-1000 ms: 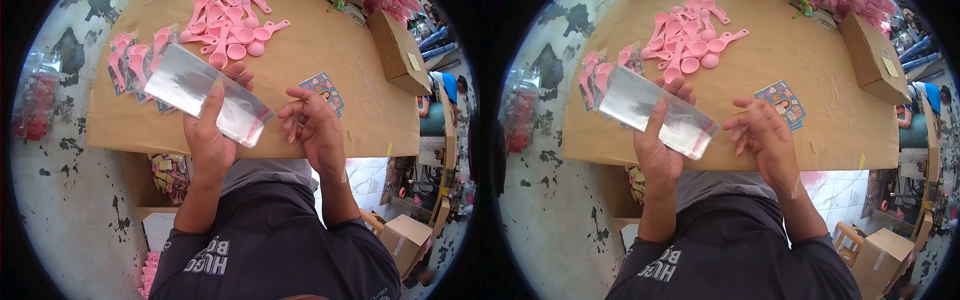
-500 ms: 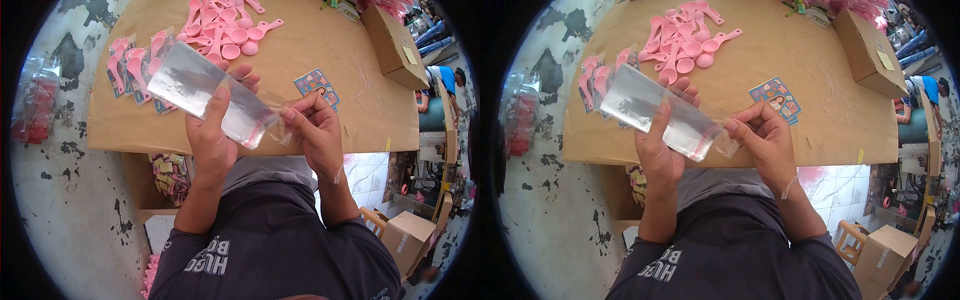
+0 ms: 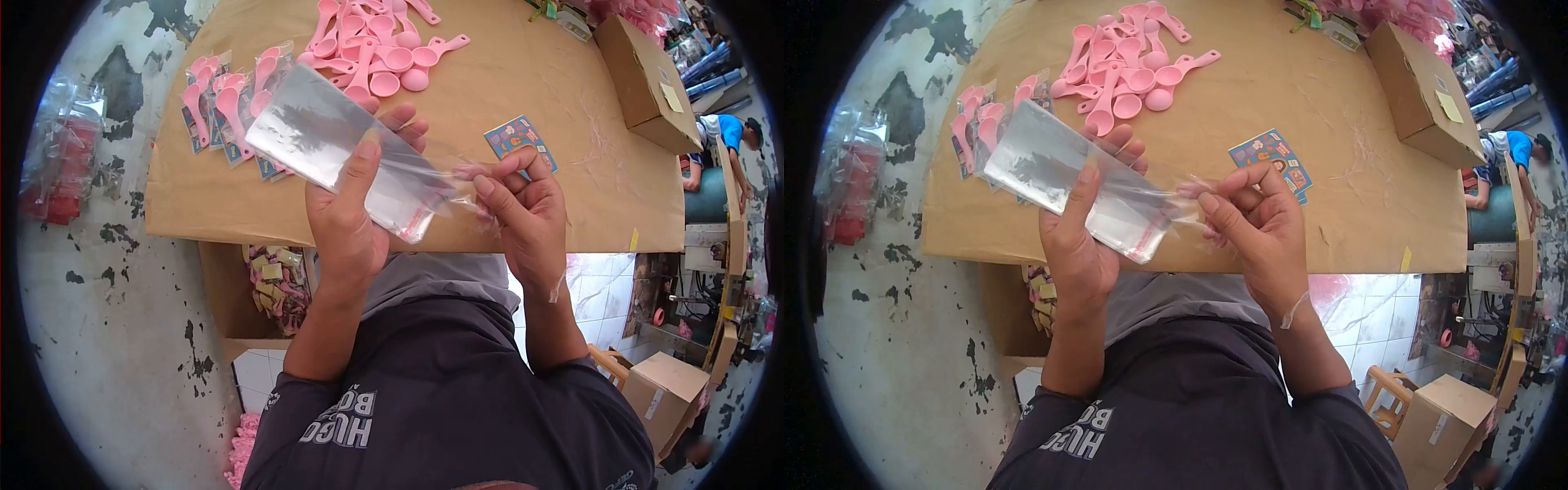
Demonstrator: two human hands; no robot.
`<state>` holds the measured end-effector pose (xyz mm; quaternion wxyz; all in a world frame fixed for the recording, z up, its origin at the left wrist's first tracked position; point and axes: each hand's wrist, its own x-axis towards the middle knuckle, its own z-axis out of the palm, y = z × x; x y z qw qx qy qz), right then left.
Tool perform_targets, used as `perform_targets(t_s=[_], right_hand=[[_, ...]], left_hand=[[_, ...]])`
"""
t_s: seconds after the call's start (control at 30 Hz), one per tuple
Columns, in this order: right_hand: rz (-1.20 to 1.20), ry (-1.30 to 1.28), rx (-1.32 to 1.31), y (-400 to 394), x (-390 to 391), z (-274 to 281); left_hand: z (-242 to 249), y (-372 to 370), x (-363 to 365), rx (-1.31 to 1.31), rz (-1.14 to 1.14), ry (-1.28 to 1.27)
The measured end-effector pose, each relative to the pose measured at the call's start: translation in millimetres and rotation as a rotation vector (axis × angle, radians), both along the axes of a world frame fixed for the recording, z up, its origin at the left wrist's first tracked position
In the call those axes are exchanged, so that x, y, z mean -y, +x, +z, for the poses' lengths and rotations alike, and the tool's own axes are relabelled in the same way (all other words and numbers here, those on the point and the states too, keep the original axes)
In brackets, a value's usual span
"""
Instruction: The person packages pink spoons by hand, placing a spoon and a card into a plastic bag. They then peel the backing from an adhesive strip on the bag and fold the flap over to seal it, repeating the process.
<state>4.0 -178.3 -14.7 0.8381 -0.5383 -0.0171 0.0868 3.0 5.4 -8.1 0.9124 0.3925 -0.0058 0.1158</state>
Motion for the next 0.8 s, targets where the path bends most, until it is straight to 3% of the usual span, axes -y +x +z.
perform_targets(t_s=[0.27, 0.5, 0.8], right_hand=[[-0.056, -0.242, 0.154, 1, -3, 4], [-0.006, -0.181, 0.113, -9, -18, 12], [-0.098, -0.447, 0.296, -10, -17, -3]], left_hand=[[-4, 0, -15, -0.010, 0.001, -0.031], [-5, 1, -2, -0.060, 0.053, -0.116], [-5, 4, -2, -0.093, -0.020, -0.151]])
